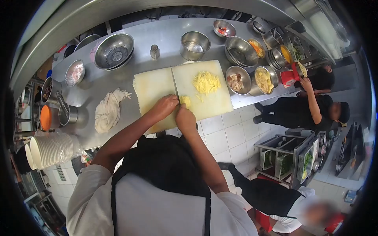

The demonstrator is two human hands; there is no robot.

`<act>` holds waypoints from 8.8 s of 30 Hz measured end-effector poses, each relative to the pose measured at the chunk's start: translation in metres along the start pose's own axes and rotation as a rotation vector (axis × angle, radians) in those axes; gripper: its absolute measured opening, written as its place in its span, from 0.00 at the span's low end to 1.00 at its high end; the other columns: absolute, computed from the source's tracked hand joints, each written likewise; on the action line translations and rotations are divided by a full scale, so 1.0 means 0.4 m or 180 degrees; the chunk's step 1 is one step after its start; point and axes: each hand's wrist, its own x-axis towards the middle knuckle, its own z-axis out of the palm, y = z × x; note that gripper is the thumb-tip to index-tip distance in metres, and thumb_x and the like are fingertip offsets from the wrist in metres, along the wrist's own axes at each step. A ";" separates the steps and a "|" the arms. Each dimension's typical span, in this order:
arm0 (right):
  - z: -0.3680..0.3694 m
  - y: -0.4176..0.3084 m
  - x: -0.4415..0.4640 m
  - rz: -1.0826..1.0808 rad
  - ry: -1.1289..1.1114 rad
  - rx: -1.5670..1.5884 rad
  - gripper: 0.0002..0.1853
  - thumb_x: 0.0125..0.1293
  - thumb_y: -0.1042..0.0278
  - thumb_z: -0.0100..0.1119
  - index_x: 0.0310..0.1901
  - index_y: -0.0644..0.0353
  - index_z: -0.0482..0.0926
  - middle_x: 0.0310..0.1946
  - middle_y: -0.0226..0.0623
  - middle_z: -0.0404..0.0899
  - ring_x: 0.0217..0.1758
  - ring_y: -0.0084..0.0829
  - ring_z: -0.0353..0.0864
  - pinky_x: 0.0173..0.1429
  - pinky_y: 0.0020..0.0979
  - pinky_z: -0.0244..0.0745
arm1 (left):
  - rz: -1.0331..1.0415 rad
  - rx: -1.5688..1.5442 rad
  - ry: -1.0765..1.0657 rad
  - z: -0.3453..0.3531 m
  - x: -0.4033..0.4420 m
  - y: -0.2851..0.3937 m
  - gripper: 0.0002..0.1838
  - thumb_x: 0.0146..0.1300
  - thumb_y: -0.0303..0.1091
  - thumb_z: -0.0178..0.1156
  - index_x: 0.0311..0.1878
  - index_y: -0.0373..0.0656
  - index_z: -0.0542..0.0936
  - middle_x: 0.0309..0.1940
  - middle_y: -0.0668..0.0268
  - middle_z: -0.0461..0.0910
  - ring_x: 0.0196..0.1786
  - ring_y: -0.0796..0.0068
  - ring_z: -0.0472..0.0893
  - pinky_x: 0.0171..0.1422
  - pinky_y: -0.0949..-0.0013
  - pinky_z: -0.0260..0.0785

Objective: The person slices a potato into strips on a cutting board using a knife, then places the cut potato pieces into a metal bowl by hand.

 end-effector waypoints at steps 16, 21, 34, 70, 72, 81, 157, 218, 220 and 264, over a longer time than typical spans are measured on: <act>-0.030 -0.018 0.003 -0.0030 -0.0038 0.0087 0.14 0.75 0.66 0.50 0.47 0.71 0.75 0.33 0.67 0.86 0.39 0.65 0.88 0.46 0.60 0.83 | -0.0127 0.0057 -0.0036 -0.006 0.006 -0.014 0.02 0.58 0.25 0.66 0.32 0.37 0.83 0.39 0.56 0.81 0.49 0.54 0.83 0.54 0.54 0.80; -0.007 -0.003 0.015 -0.0036 0.0006 0.0062 0.14 0.75 0.64 0.51 0.46 0.70 0.75 0.32 0.65 0.86 0.38 0.63 0.89 0.45 0.59 0.83 | -0.0071 0.0072 0.0032 -0.003 0.000 -0.009 0.02 0.58 0.25 0.65 0.33 0.37 0.83 0.40 0.56 0.81 0.50 0.54 0.83 0.53 0.54 0.80; 0.005 -0.015 0.014 -0.0016 0.0107 0.0142 0.13 0.76 0.63 0.52 0.45 0.68 0.75 0.31 0.63 0.86 0.37 0.62 0.89 0.44 0.59 0.83 | -0.0020 0.0165 0.0152 -0.003 -0.011 -0.014 0.03 0.56 0.25 0.68 0.31 0.37 0.83 0.40 0.57 0.80 0.49 0.55 0.83 0.55 0.55 0.80; -0.008 0.007 -0.044 -0.0188 0.0327 0.0293 0.12 0.69 0.67 0.57 0.44 0.70 0.76 0.28 0.64 0.84 0.34 0.63 0.87 0.43 0.59 0.82 | 0.0021 -0.0258 0.0496 -0.007 -0.025 -0.012 0.02 0.55 0.21 0.67 0.29 0.37 0.83 0.35 0.60 0.82 0.43 0.57 0.83 0.51 0.56 0.79; 0.001 0.006 -0.040 -0.0136 0.0281 0.0251 0.12 0.71 0.66 0.56 0.45 0.70 0.76 0.29 0.64 0.85 0.34 0.63 0.88 0.43 0.60 0.82 | 0.0039 -0.0253 0.0502 -0.010 -0.022 -0.009 0.03 0.55 0.21 0.67 0.29 0.38 0.83 0.35 0.60 0.81 0.43 0.56 0.83 0.50 0.56 0.78; 0.048 -0.011 0.023 -0.0289 0.0445 0.0109 0.08 0.72 0.70 0.53 0.44 0.67 0.77 0.28 0.59 0.86 0.34 0.58 0.90 0.40 0.53 0.85 | 0.0020 -0.0212 0.0450 -0.008 -0.025 -0.004 0.04 0.52 0.20 0.68 0.28 0.37 0.82 0.35 0.58 0.81 0.43 0.54 0.82 0.51 0.54 0.78; -0.244 0.354 -0.164 -0.0070 0.1236 0.0417 0.15 0.71 0.65 0.68 0.56 0.59 0.83 0.43 0.56 0.88 0.46 0.59 0.88 0.50 0.52 0.81 | -0.1422 -0.1637 0.1180 -0.110 -0.129 -0.107 0.25 0.63 0.11 0.49 0.57 0.37 0.86 0.57 0.59 0.86 0.57 0.67 0.87 0.60 0.69 0.77; 0.108 0.242 -0.683 -0.0568 0.2121 -0.0009 0.10 0.58 0.71 0.68 0.43 0.59 0.84 0.35 0.44 0.82 0.38 0.47 0.84 0.42 0.48 0.81 | 0.0158 0.0829 0.0603 0.063 -0.208 0.077 0.33 0.64 0.27 0.58 0.76 0.45 0.76 0.77 0.44 0.67 0.81 0.40 0.62 0.86 0.39 0.49; 0.163 0.287 -0.781 -0.0449 0.2126 0.0029 0.12 0.57 0.71 0.67 0.43 0.59 0.83 0.34 0.44 0.81 0.40 0.47 0.85 0.42 0.47 0.81 | 0.0152 0.0825 0.0608 0.108 -0.243 -0.005 0.35 0.74 0.37 0.59 0.82 0.38 0.65 0.80 0.44 0.64 0.83 0.40 0.60 0.88 0.41 0.45; 0.345 0.319 -1.247 0.1396 0.0831 0.1181 0.19 0.57 0.63 0.74 0.51 0.58 0.87 0.44 0.47 0.90 0.47 0.49 0.90 0.53 0.46 0.84 | -0.0524 0.0732 0.0769 0.038 -0.249 0.123 0.23 0.73 0.38 0.63 0.65 0.33 0.81 0.72 0.45 0.73 0.77 0.45 0.68 0.84 0.48 0.57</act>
